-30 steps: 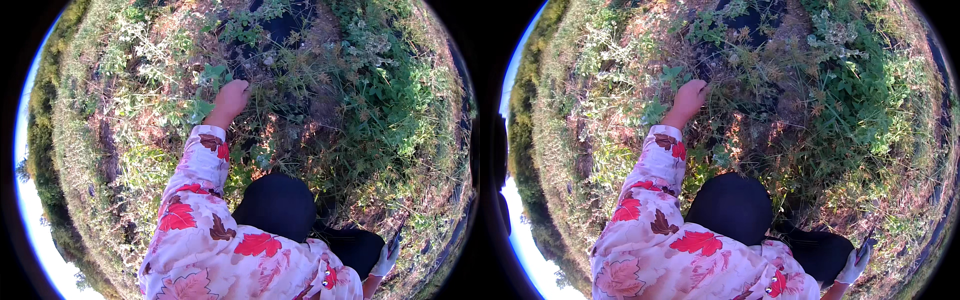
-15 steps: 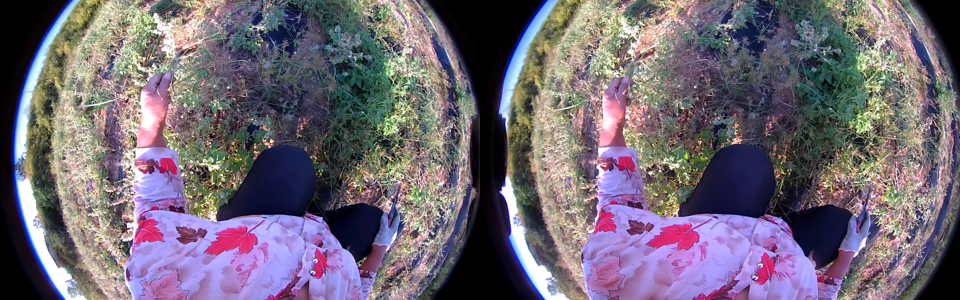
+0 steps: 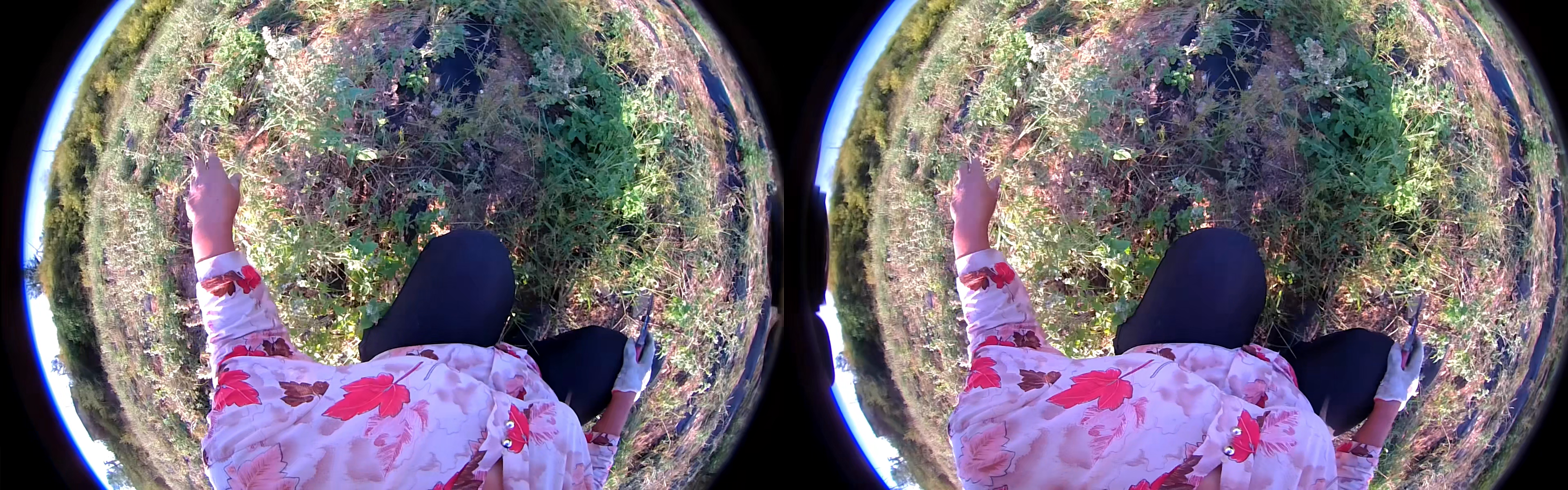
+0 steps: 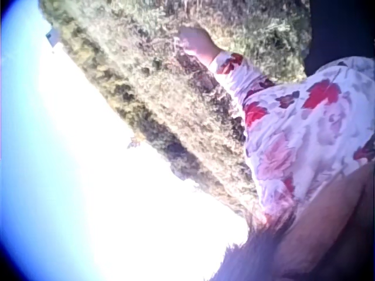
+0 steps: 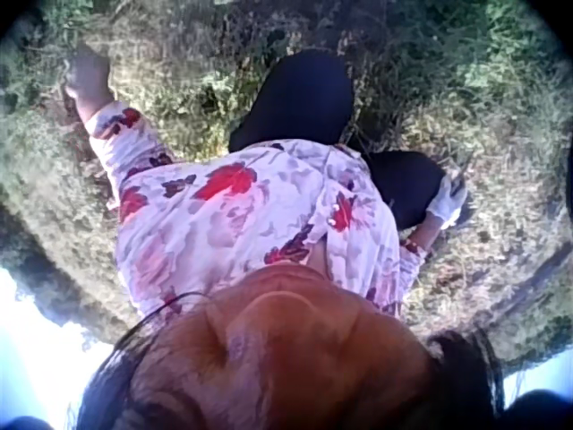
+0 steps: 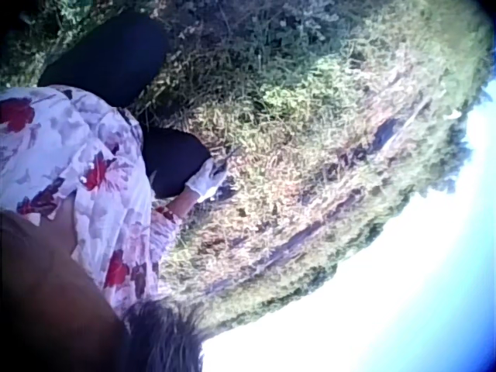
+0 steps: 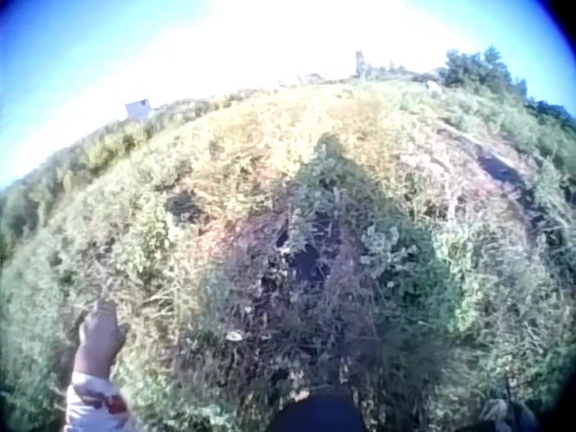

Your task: The person kneels on the ground and repeatedly pulls weeds from the soil by hand. They gather the removed weeds and place them aside while continuing to clear the area.

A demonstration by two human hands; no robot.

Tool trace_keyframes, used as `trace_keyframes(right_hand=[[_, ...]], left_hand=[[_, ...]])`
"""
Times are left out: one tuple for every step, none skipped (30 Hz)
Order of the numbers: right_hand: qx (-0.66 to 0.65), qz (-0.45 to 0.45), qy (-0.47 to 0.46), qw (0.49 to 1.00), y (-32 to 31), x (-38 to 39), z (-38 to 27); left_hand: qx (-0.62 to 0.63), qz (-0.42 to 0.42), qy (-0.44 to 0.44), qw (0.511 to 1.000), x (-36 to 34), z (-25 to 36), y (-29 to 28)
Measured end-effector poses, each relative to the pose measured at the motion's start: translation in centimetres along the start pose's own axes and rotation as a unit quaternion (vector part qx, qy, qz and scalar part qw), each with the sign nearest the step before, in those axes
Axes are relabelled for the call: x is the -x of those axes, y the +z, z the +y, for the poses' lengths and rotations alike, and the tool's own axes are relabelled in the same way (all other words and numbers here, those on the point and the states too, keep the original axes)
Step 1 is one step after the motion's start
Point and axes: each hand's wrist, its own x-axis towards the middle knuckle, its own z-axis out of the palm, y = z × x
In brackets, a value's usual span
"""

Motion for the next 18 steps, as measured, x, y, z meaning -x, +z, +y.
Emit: trace_keyframes(right_hand=[[0.012,0.016,-0.001,1.0,-0.5,0.1,-0.1],[0.018,0.026,-0.002,1.0,-0.7,0.3,-0.4],[0.037,0.03,-0.003,0.999,-0.8,0.4,-1.0],[0.044,0.033,0.008,0.998,-0.7,0.5,-1.5],[0.045,0.029,0.019,0.998,-0.3,0.5,-1.9],[0.05,0.03,0.03,0.998,-0.1,0.4,-2.0],[0.033,0.024,0.013,0.999,-0.3,-0.1,-0.8],[0.047,0.02,0.02,0.998,0.0,-0.2,-0.8],[0.065,0.023,0.026,0.997,0.1,-0.2,-1.2],[0.081,0.023,0.034,0.996,0.2,-0.3,-1.7],[0.074,0.007,0.038,0.997,0.3,-0.4,-1.9],[0.075,0.009,0.049,0.996,0.3,-0.4,-2.1],[0.076,0.009,0.06,0.995,0.3,-0.4,-2.3],[0.079,0.011,0.071,0.994,0.2,-0.4,-2.2],[0.047,0.01,0.078,0.996,0.1,-0.6,-1.8],[0.055,0.014,0.078,0.995,0.1,-0.7,-1.6],[0.063,0.021,0.078,0.995,0.2,-0.7,-1.8],[0.072,0.027,0.078,0.994,0.4,-0.7,-2.1]], left_hand=[[0.077,0.027,0.035,0.996,0.4,3.3,-0.2],[0.172,0.151,0.117,0.966,0.7,5.8,1.0],[0.264,0.204,0.186,0.924,2.2,9.7,-0.1],[0.321,0.136,0.247,0.904,3.6,13.4,-0.8],[0.338,0.131,0.325,0.874,4.4,16.0,0.2],[0.327,0.032,0.355,0.875,5.3,18.6,1.0],[0.348,-0.047,0.383,0.854,4.9,20.8,2.7],[0.362,-0.046,0.371,0.854,4.2,22.9,5.3],[0.38,-0.045,0.362,0.85,3.3,25.2,7.9],[0.384,-0.035,0.338,0.858,2.1,26.8,9.8],[0.385,-0.023,0.311,0.869,0.8,27.8,11.4],[0.388,-0.012,0.287,0.875,-0.2,29.1,12.6],[0.377,-0.026,0.28,0.883,-1.3,30.2,13.8],[0.366,-0.042,0.273,0.889,-2.1,31.5,14.8],[0.356,-0.056,0.266,0.894,-2.7,32.7,15.8],[0.353,-0.047,0.283,0.891,-3.4,33.5,17.6],[0.352,-0.039,0.302,0.885,-3.8,34.2,18.3],[0.351,-0.03,0.321,0.879,-3.9,34.8,19.0]])
